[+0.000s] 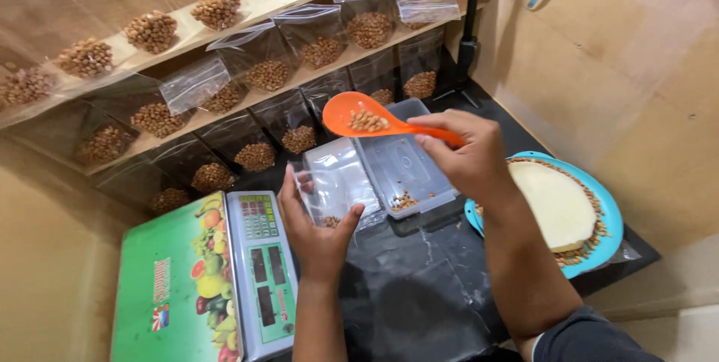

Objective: Scoop peanuts into plastic bags for packaging.

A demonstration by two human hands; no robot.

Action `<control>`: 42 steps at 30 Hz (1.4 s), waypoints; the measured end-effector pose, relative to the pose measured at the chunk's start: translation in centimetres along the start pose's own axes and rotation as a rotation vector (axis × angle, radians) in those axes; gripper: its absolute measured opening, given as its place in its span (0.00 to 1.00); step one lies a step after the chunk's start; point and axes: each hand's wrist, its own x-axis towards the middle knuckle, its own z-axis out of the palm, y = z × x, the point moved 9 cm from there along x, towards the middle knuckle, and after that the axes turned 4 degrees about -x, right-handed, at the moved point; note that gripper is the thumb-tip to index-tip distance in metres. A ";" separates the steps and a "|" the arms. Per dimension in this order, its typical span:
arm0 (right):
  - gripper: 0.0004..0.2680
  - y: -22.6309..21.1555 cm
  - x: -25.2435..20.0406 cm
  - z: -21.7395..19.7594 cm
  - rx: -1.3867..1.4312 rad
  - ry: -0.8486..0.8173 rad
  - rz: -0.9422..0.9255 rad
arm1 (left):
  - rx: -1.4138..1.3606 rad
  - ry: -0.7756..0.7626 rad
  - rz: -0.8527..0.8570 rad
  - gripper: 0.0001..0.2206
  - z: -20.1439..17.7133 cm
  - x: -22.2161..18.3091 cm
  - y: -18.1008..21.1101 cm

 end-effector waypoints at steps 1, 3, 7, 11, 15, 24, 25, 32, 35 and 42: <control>0.08 0.2 -0.1 -0.1 0.006 -0.004 0.000 | 0.007 0.003 -0.002 0.50 -0.4 0.5 0.5; 0.07 0.5 -0.1 -0.9 -0.013 0.028 -0.023 | 0.022 -0.060 -0.038 0.49 -0.3 1.5 1.0; 0.08 2.3 0.0 -1.6 -0.063 -0.005 0.075 | 0.134 -0.168 0.042 0.50 -0.5 3.4 3.3; 0.07 2.2 0.3 -2.7 -0.135 0.017 0.057 | 0.268 -0.257 0.068 0.51 0.5 4.6 2.6; 0.08 2.4 0.6 -3.6 -0.191 0.066 0.054 | 0.329 -0.277 0.042 0.52 1.6 5.6 1.4; 0.08 3.3 2.0 -2.9 -0.173 0.080 0.088 | 0.302 -0.392 -0.063 0.54 4.9 5.8 -1.8; 0.08 3.5 2.1 -2.9 -0.176 0.082 0.091 | 0.299 -0.396 -0.062 0.54 5.1 5.9 -1.9; 0.08 3.8 2.4 -2.8 -0.240 0.053 0.080 | 0.276 -0.461 -0.120 0.54 6.3 5.9 -2.9; 0.08 3.7 2.4 -2.7 -0.269 0.041 0.069 | 0.249 -0.457 -0.102 0.54 6.4 5.8 -3.3; 0.07 2.8 2.7 -2.0 -0.260 -0.044 -0.021 | 0.236 -0.446 -0.102 0.52 6.2 6.1 -3.7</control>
